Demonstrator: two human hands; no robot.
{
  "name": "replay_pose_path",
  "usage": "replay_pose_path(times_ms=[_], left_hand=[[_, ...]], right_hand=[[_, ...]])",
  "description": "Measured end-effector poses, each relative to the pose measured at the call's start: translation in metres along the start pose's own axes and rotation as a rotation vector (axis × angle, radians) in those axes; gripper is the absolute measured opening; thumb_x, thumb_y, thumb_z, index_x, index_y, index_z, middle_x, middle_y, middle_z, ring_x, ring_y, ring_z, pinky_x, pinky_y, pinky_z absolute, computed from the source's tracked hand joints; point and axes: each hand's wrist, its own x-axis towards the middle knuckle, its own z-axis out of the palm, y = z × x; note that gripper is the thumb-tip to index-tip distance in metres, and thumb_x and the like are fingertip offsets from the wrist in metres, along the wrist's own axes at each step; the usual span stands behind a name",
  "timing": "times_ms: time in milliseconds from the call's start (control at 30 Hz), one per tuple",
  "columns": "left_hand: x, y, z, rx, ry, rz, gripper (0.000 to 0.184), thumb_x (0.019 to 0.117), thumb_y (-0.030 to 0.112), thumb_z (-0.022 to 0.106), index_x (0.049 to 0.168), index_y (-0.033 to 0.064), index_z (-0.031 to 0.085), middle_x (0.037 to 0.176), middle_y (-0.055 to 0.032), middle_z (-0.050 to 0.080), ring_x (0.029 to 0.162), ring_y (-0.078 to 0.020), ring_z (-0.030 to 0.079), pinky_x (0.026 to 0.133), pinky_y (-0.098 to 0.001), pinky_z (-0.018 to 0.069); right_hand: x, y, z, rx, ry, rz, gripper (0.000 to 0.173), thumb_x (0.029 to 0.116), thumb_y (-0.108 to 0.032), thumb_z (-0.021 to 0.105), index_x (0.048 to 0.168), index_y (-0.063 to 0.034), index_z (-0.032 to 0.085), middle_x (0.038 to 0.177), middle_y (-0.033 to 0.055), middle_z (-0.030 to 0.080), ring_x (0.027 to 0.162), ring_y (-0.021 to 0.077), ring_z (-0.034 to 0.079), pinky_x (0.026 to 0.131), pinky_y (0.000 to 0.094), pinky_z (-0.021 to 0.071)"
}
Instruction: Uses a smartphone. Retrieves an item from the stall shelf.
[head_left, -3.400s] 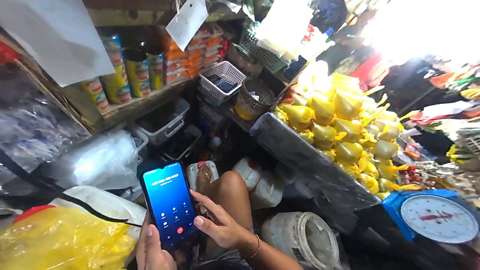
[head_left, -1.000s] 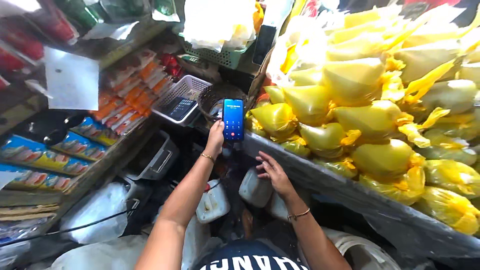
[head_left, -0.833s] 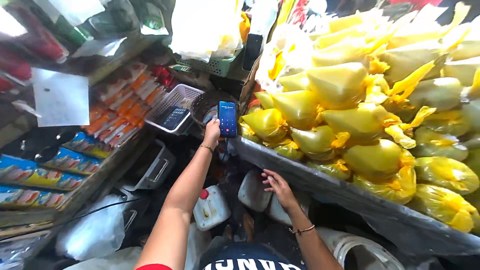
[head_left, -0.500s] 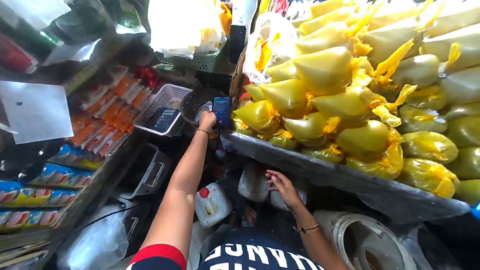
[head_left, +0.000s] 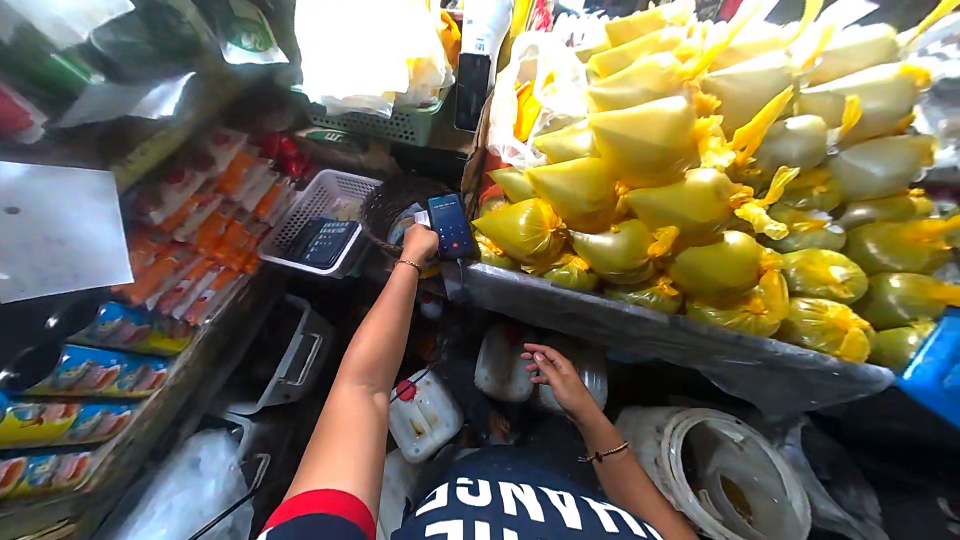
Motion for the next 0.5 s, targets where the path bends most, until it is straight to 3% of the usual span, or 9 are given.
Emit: replay_pose_path(times_ms=[100, 267, 433, 500], left_hand=[[0.0, -0.005, -0.003, -0.006, 0.014, 0.03, 0.036, 0.101, 0.017, 0.049, 0.124, -0.007, 0.063, 0.124, -0.0314, 0.062, 0.117, -0.0445, 0.061, 0.097, -0.0634, 0.0468], [0.002, -0.017, -0.006, -0.053, -0.023, 0.017, 0.039, 0.1027, 0.02, 0.047, 0.131, -0.0036, 0.061, 0.124, -0.0287, 0.063, 0.111, -0.0404, 0.065, 0.095, -0.0592, 0.0517], [0.005, -0.029, -0.002, -0.109, -0.057, 0.065, 0.04, 0.0981, 0.016, 0.059, 0.135, 0.0001, 0.06, 0.128, -0.0263, 0.062, 0.114, -0.0396, 0.064, 0.097, -0.0577, 0.0518], [0.005, -0.03, 0.0, -0.137, -0.051, 0.055, 0.041, 0.097, 0.014, 0.057, 0.136, 0.0017, 0.06, 0.128, -0.0256, 0.063, 0.114, -0.0385, 0.064, 0.096, -0.057, 0.0518]], right_hand=[[-0.005, 0.0, 0.006, -0.009, 0.012, 0.004, 0.041, 0.1091, -0.02, 0.037, 0.14, 0.0026, 0.053, 0.131, 0.018, 0.061, 0.106, 0.021, 0.065, 0.086, 0.0353, 0.0556], [-0.014, 0.003, 0.013, -0.006, 0.057, 0.03, 0.041, 0.1093, -0.019, 0.037, 0.14, 0.0022, 0.053, 0.128, 0.0173, 0.062, 0.106, 0.0212, 0.066, 0.086, 0.0363, 0.0562], [-0.025, 0.009, 0.02, -0.002, 0.099, 0.055, 0.041, 0.1098, -0.02, 0.037, 0.14, 0.0015, 0.053, 0.127, 0.0158, 0.063, 0.106, 0.0206, 0.066, 0.087, 0.0359, 0.0561], [-0.029, 0.011, 0.023, -0.003, 0.111, 0.056, 0.041, 0.1098, -0.021, 0.036, 0.14, 0.0012, 0.053, 0.127, 0.0155, 0.064, 0.106, 0.0201, 0.066, 0.087, 0.0357, 0.0562]])
